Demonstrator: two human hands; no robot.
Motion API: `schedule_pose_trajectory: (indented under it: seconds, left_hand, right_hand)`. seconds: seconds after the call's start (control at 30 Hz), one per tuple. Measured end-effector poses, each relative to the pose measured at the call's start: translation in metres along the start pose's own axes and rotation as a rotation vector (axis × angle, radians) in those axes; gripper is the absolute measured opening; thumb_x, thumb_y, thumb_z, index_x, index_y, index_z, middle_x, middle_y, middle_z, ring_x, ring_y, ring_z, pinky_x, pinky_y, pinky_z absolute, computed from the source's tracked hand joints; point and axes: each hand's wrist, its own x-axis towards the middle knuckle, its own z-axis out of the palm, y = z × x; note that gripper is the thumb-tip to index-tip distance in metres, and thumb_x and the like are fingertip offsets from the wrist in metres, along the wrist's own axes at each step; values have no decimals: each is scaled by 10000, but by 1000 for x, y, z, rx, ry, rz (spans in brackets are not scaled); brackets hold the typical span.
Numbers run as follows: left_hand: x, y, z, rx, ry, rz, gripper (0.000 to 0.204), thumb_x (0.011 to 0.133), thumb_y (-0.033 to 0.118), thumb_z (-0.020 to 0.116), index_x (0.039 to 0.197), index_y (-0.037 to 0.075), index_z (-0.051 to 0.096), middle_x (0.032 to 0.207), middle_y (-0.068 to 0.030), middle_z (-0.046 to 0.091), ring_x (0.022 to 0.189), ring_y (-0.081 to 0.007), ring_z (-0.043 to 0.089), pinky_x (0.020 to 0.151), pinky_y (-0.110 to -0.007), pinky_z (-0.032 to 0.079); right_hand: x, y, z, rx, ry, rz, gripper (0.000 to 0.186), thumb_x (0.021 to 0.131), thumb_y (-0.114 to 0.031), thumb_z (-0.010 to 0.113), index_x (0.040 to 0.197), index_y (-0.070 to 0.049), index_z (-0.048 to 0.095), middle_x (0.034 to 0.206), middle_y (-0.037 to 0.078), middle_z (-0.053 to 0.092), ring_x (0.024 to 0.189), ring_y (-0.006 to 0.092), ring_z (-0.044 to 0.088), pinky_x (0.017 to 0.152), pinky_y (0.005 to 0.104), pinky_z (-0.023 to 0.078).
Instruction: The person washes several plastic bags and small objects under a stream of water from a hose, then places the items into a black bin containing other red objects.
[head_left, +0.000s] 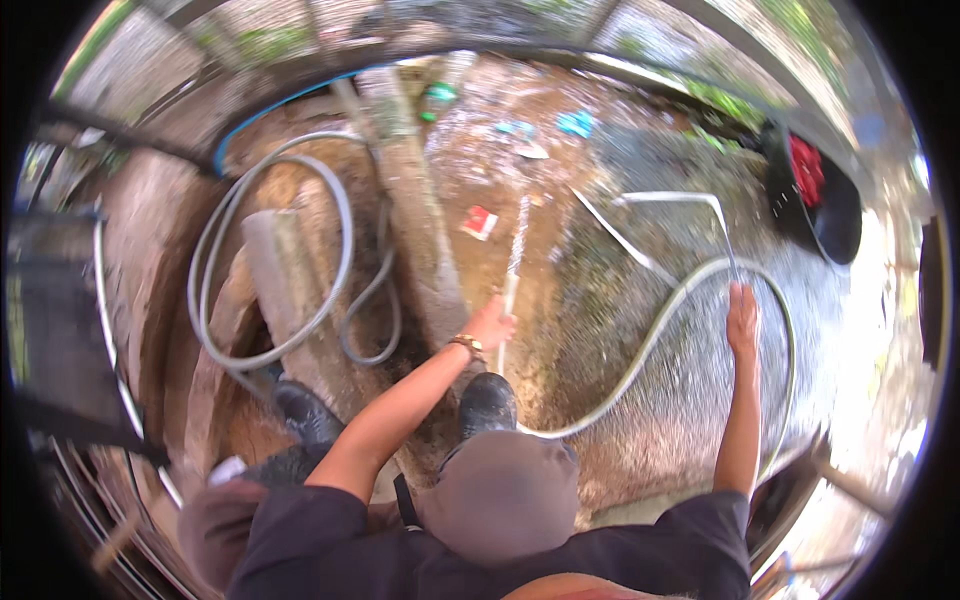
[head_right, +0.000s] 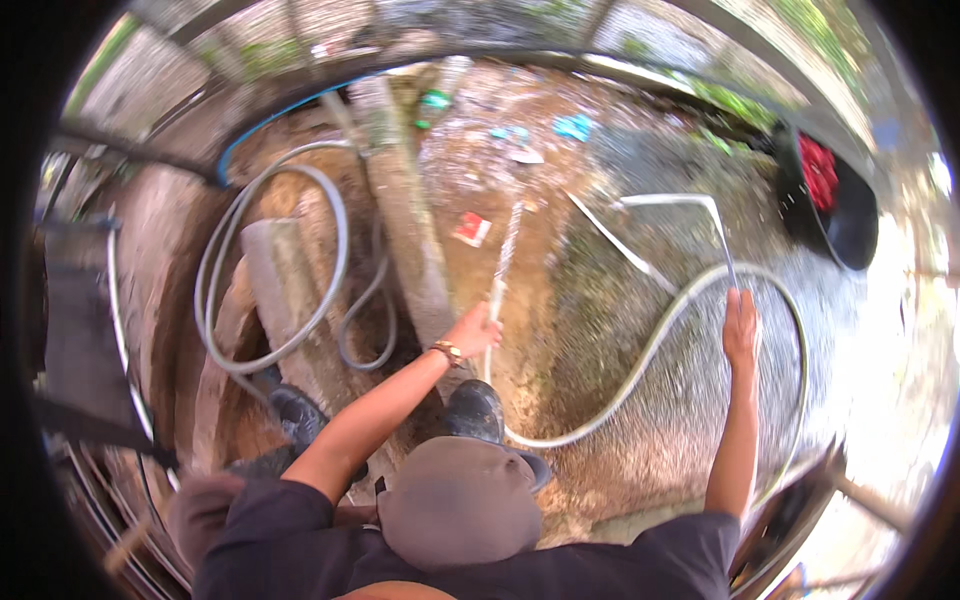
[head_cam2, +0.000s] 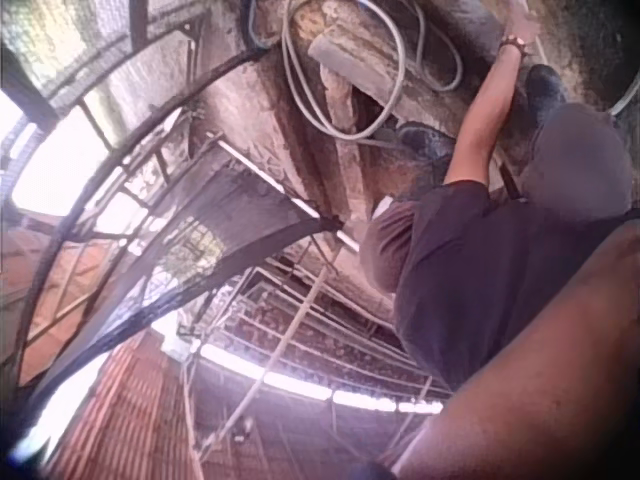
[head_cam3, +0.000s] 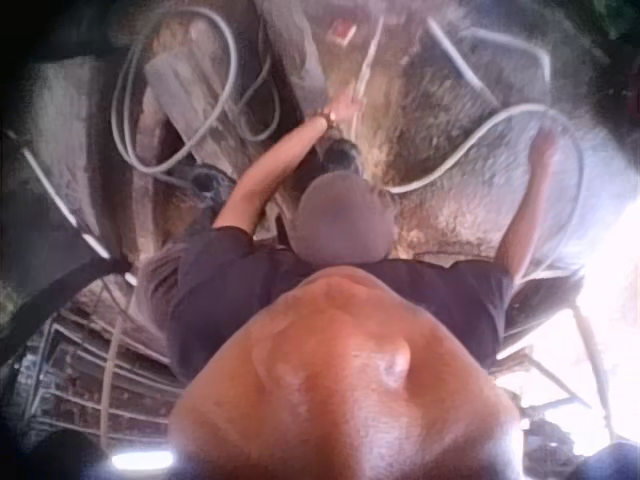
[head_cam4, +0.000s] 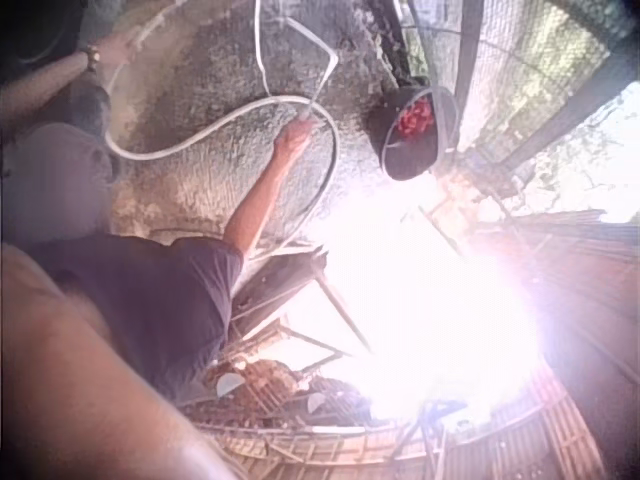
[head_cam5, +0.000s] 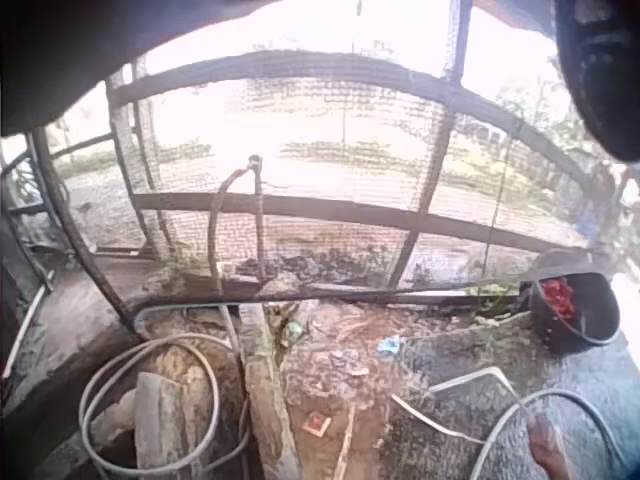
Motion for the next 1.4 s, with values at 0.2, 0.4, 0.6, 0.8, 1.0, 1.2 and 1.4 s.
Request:
schedule_pose_trajectory:
  seconds: [0.2, 0.4, 0.6, 0.8, 1.0, 1.2, 1.4]
  left_hand:
    - [-13, 6, -3, 377, 178, -26, 269, 829, 186, 542, 978, -5, 426, 695, -120, 630, 605, -210, 633, 582, -352, 499]
    - [-27, -1, 4, 241, 244, 41, 253, 867, 170, 505, 1020, -17, 430, 723, -114, 620, 639, -198, 627, 597, -347, 499]
    - [-36, 19, -3, 97, 159, -41, 338, 882, 185, 517, 1158, 9, 432, 728, -67, 595, 629, -147, 596, 576, -309, 492]
    - [-40, 41, 9, -23, 51, 12, 284, 883, 140, 531, 1112, -5, 444, 716, -43, 580, 630, -119, 584, 579, -286, 481]
    - [-31, -1, -3, -105, 118, 85, 209, 900, 112, 507, 1068, -1, 455, 711, -61, 575, 614, -132, 574, 599, -285, 487]
    - [-34, 17, 2, -64, 76, 50, 200, 896, 110, 509, 1060, 2, 474, 702, -62, 587, 627, -134, 592, 608, -286, 490]
    - [-30, 27, -6, 22, 74, 47, 221, 876, 116, 533, 1056, -6, 496, 666, -67, 600, 590, -147, 616, 564, -288, 492]
  right_hand:
    - [9, -145, 58, 342, -368, 59, 480, 960, -360, 376, 1094, 65, 555, 1021, 255, 595, 968, 386, 556, 887, 402, 414]
    - [30, -251, 112, 424, -357, -203, 471, 942, -393, 374, 839, 9, 596, 799, 256, 585, 777, 422, 553, 675, 454, 416]
    - [110, -287, 91, 538, -19, -217, 438, 947, -350, 374, 762, 21, 516, 706, 263, 539, 696, 451, 504, 610, 502, 362]
    - [130, -256, 195, 425, -318, -214, 225, 840, -158, 427, 909, -21, 591, 869, 207, 604, 735, 313, 596, 670, 429, 468]
    - [-6, -246, 250, 923, -219, 261, 363, 884, -299, 439, 691, -9, 541, 519, 95, 454, 476, 180, 453, 495, 360, 389]
    - [-91, -144, 158, 413, -245, 803, 559, 920, -468, 331, 803, -26, 652, 821, 255, 609, 842, 440, 577, 749, 495, 428]
    - [-111, -57, 89, 567, 501, 650, 111, 702, -90, 615, 640, -22, 553, 553, 63, 549, 465, 156, 490, 471, 330, 402]
